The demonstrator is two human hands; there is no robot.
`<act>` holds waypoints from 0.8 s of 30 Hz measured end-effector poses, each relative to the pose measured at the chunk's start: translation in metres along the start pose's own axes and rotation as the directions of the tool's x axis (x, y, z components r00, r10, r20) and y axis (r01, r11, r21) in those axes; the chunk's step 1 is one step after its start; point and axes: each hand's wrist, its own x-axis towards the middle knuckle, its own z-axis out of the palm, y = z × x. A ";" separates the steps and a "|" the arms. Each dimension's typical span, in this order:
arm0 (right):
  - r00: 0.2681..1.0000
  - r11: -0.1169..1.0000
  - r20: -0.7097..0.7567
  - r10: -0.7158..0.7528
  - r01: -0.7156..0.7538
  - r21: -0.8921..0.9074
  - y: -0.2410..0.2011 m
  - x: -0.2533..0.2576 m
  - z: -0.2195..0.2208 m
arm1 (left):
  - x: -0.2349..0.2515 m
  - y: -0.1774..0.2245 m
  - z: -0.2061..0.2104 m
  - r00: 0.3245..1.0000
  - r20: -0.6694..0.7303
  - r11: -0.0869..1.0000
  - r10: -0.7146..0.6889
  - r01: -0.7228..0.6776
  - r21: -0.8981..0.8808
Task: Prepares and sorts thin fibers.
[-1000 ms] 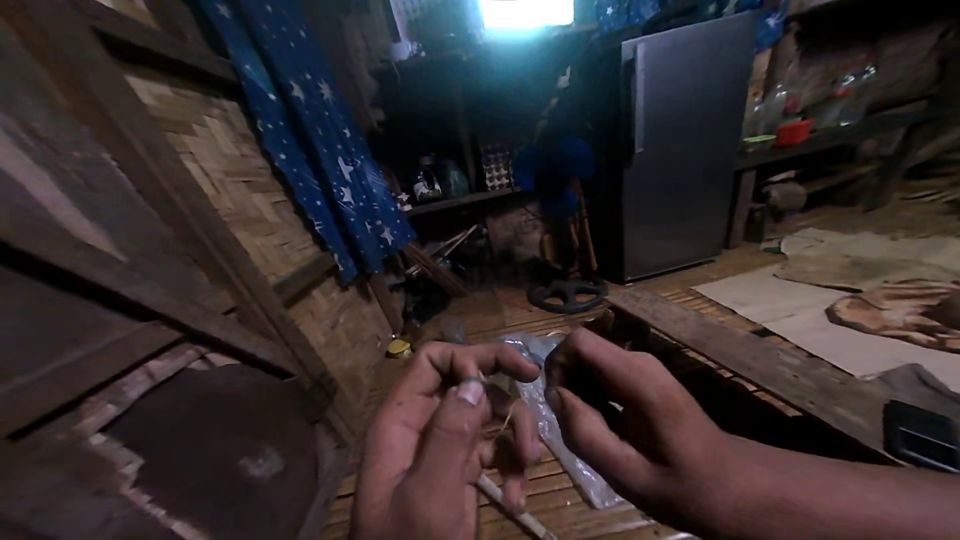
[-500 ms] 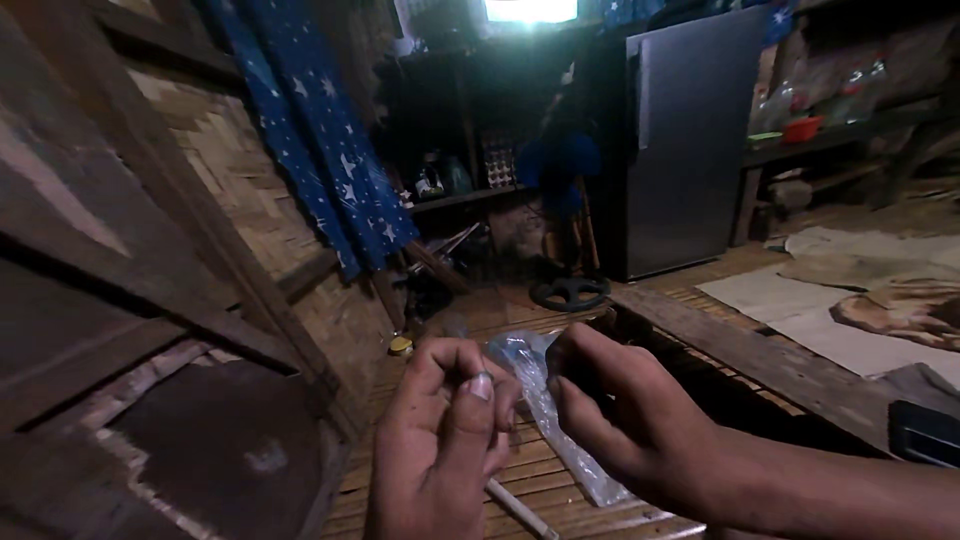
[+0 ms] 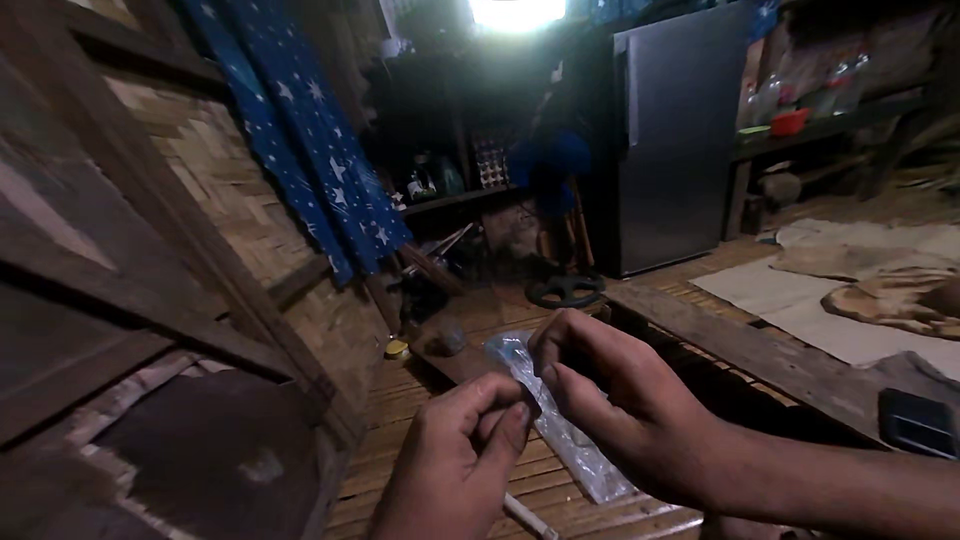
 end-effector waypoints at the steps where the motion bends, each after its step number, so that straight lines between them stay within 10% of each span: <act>1: 1.000 0.999 0.007 0.030 -0.030 0.026 -0.001 0.000 0.000 | 0.000 -0.002 0.000 0.999 0.026 1.000 0.020 -0.020 -0.002; 9: 0.967 0.873 0.101 0.233 -0.253 0.416 -0.006 0.003 0.003 | 0.003 -0.015 -0.001 0.995 0.037 0.995 0.088 -0.086 -0.049; 24: 0.963 0.917 0.094 0.251 -0.268 0.296 -0.003 0.011 -0.020 | 0.001 -0.024 0.001 0.998 0.004 0.990 0.055 -0.054 -0.134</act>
